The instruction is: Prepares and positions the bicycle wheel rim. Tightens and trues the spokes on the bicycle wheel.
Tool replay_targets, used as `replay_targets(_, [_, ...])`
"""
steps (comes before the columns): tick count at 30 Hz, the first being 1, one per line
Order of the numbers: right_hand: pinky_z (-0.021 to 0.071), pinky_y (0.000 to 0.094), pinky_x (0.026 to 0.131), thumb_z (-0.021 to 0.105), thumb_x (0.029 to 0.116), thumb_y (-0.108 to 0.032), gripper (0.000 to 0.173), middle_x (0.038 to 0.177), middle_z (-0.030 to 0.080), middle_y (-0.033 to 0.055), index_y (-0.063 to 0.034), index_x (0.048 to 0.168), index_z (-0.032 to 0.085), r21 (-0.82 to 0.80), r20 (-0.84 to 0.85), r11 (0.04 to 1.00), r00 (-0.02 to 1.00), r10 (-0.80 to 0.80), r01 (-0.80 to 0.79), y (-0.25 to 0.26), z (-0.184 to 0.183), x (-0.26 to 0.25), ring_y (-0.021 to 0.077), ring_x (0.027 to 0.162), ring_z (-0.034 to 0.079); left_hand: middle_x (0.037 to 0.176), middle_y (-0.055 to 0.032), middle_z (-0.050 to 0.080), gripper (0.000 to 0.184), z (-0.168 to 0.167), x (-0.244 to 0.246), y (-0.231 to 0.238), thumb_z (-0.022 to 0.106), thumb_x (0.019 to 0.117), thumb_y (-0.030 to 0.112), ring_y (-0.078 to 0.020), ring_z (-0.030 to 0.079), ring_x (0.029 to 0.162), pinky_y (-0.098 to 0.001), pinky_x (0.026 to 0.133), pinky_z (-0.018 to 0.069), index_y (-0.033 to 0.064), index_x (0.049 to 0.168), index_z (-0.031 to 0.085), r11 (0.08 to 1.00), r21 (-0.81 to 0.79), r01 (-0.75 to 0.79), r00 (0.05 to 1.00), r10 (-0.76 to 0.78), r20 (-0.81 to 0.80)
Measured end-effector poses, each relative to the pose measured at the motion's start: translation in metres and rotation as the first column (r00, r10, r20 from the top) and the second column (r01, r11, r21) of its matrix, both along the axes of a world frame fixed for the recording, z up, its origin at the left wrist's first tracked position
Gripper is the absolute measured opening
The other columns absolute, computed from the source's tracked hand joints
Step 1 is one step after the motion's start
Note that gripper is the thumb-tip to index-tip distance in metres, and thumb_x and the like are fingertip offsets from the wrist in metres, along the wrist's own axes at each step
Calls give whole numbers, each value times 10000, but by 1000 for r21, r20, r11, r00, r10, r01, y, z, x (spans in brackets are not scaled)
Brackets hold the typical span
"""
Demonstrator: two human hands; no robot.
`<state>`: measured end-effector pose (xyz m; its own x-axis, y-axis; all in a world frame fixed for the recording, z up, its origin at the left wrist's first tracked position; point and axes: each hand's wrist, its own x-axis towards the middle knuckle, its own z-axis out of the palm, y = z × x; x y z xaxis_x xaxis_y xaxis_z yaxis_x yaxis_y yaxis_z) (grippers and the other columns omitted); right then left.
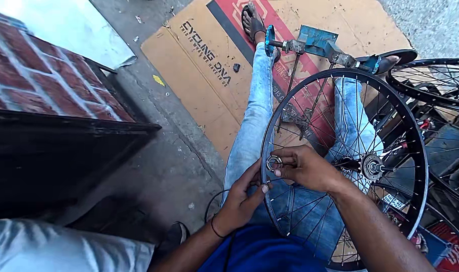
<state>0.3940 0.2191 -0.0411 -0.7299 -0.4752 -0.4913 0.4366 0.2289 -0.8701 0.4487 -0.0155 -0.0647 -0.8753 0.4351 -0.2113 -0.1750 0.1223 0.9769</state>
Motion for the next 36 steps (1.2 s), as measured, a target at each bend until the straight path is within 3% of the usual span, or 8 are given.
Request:
replay_targets(6, [632,280,724,753,924,-63,379,1023,778,2,-78,1296,679,87,-37,996,999,-27,30,-7,-1,3,89,798,737,1092,-86,686,590,1,0,-2,533,1034,230,-194,696,906,-329,786,617,121,1586,356,1000,-8,5,1000,-5,8])
replay_targets(11, [574,341,564,798,880,-148,159,769,703,-49,-169,987,683,399,-344,879,932,-119,260,-29,-1,22,85,637,668,1042,-87,683,588,1,1,-1,544,1034,243,-194,692,871,-328,778,613,134,1583,364,1000,-7,2,1000,-2,8])
replay_targets(16, [591,355,700,575,1051,-298,280,910,739,-35,-159,1243,723,338,-477,932,877,48,133,-18,-10,24,87,773,691,1038,-89,693,583,-3,2,-4,534,1041,240,-191,695,865,-325,778,614,122,1584,358,1000,-6,-8,1000,8,4])
replay_targets(19, [560,314,631,587,1048,-284,237,855,729,-53,-171,1138,774,307,-560,928,829,-2,210,-18,-14,27,64,699,656,1038,-91,691,589,-3,3,-3,538,1038,239,-192,694,867,-326,777,613,113,1584,357,1000,-3,-8,1000,8,-4])
replay_targets(23, [610,346,862,659,988,-253,199,1184,755,-1,-159,1077,810,318,-612,915,791,-4,250,-24,-18,35,106,1060,719,1050,-90,697,584,-5,6,-2,526,1033,219,-193,699,865,-324,767,615,101,1579,360,999,-14,-33,999,33,10])
replay_targets(29, [608,379,708,678,971,-244,150,1137,749,8,-140,1023,772,388,-625,884,779,47,259,-32,-15,39,136,871,729,1052,-65,694,442,1,-10,3,557,1003,213,-187,700,886,-331,779,611,101,1421,469,991,-88,-99,995,100,3])
replay_targets(32, [605,400,700,696,951,-210,109,1090,755,-12,-155,1016,764,416,-581,889,809,96,193,-24,-7,32,138,862,729,1099,-70,707,713,11,-25,16,635,960,130,-191,714,854,-331,753,619,190,1581,291,991,-100,-87,992,96,88])
replay_targets(36, [593,377,685,728,946,-246,56,913,746,-79,-218,973,768,422,-473,904,867,156,67,-7,6,17,81,796,700,1113,-78,681,723,14,-31,13,599,1002,220,-202,703,879,-343,762,625,193,1626,235,997,-64,34,996,-29,83])
